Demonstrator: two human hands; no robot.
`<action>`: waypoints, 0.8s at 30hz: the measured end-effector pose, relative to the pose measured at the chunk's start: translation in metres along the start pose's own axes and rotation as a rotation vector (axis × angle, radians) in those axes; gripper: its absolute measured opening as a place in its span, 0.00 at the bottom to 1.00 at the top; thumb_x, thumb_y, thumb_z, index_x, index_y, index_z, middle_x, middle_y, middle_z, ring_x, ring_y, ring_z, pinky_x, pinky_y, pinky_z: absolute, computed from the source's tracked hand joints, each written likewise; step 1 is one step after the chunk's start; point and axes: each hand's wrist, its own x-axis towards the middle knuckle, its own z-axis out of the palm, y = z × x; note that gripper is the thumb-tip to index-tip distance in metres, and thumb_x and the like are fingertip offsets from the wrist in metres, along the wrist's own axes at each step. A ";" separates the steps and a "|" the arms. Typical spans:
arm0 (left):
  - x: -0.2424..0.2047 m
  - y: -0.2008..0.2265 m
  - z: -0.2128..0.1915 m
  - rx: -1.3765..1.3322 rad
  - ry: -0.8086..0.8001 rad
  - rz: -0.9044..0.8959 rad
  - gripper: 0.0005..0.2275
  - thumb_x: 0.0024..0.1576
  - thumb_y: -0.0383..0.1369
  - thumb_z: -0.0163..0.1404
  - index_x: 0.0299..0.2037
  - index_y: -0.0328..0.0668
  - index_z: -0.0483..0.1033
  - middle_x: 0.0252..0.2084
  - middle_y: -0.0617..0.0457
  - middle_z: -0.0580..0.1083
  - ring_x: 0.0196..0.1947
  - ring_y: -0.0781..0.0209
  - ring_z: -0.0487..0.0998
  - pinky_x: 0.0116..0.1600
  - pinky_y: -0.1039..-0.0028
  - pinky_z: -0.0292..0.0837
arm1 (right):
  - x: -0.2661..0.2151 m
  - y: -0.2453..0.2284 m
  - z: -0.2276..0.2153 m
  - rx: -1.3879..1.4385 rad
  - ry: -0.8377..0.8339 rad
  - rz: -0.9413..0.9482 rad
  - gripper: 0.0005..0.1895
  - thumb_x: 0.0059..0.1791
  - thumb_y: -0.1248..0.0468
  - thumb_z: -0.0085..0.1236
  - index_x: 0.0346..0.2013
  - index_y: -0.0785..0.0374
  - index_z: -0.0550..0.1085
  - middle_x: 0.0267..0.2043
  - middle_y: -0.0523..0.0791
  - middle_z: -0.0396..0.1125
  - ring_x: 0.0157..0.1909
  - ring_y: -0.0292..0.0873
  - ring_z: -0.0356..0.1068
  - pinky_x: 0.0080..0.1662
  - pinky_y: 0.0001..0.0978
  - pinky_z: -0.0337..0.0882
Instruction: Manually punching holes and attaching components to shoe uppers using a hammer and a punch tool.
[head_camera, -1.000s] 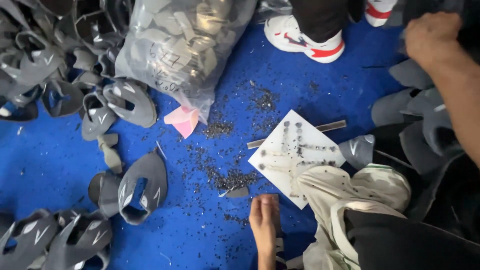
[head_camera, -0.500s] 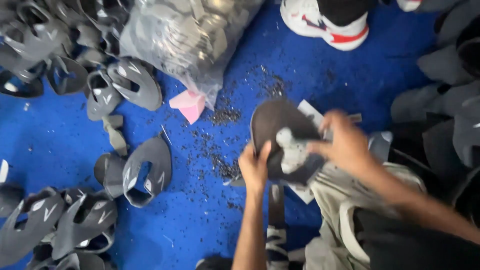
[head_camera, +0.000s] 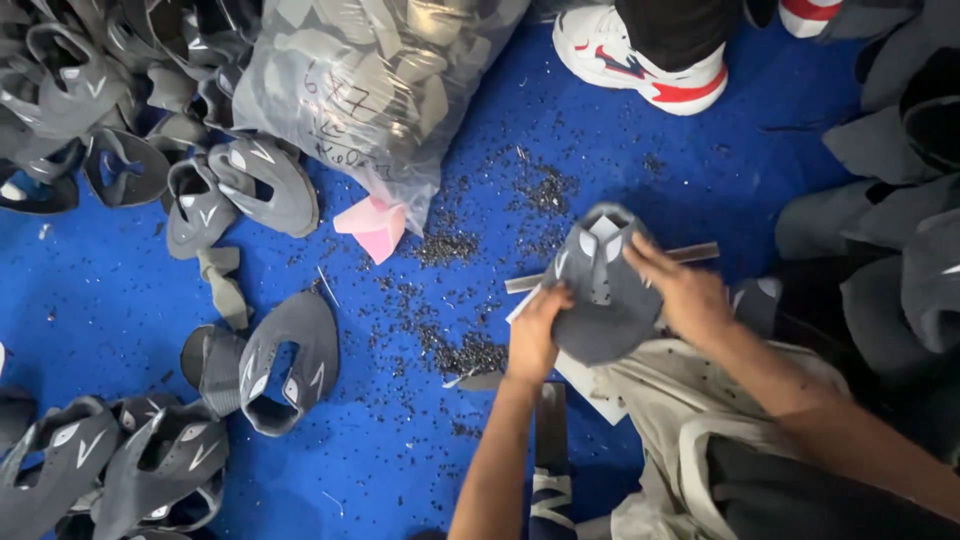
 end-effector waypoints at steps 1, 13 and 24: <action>-0.003 0.002 -0.001 -0.001 -0.004 -0.004 0.20 0.43 0.13 0.42 0.42 0.39 0.78 0.54 0.45 0.78 0.58 0.41 0.78 0.61 0.62 0.72 | -0.003 -0.009 -0.001 0.002 -0.004 0.004 0.50 0.37 0.80 0.46 0.69 0.37 0.66 0.74 0.37 0.57 0.60 0.51 0.74 0.52 0.37 0.76; -0.057 0.049 -0.012 0.429 -0.097 0.067 0.27 0.51 0.23 0.45 0.62 0.56 0.76 0.57 0.32 0.72 0.51 0.34 0.77 0.56 0.57 0.72 | -0.045 -0.044 0.006 -0.234 -0.398 0.019 0.43 0.41 0.73 0.53 0.68 0.37 0.64 0.77 0.30 0.49 0.29 0.48 0.77 0.31 0.39 0.76; -0.097 0.055 0.046 0.573 -0.150 -0.020 0.26 0.58 0.36 0.53 0.68 0.40 0.69 0.70 0.24 0.57 0.71 0.21 0.53 0.73 0.43 0.45 | -0.036 -0.054 -0.008 -0.184 -0.462 -0.007 0.41 0.37 0.72 0.55 0.65 0.41 0.71 0.78 0.41 0.45 0.31 0.48 0.77 0.30 0.39 0.76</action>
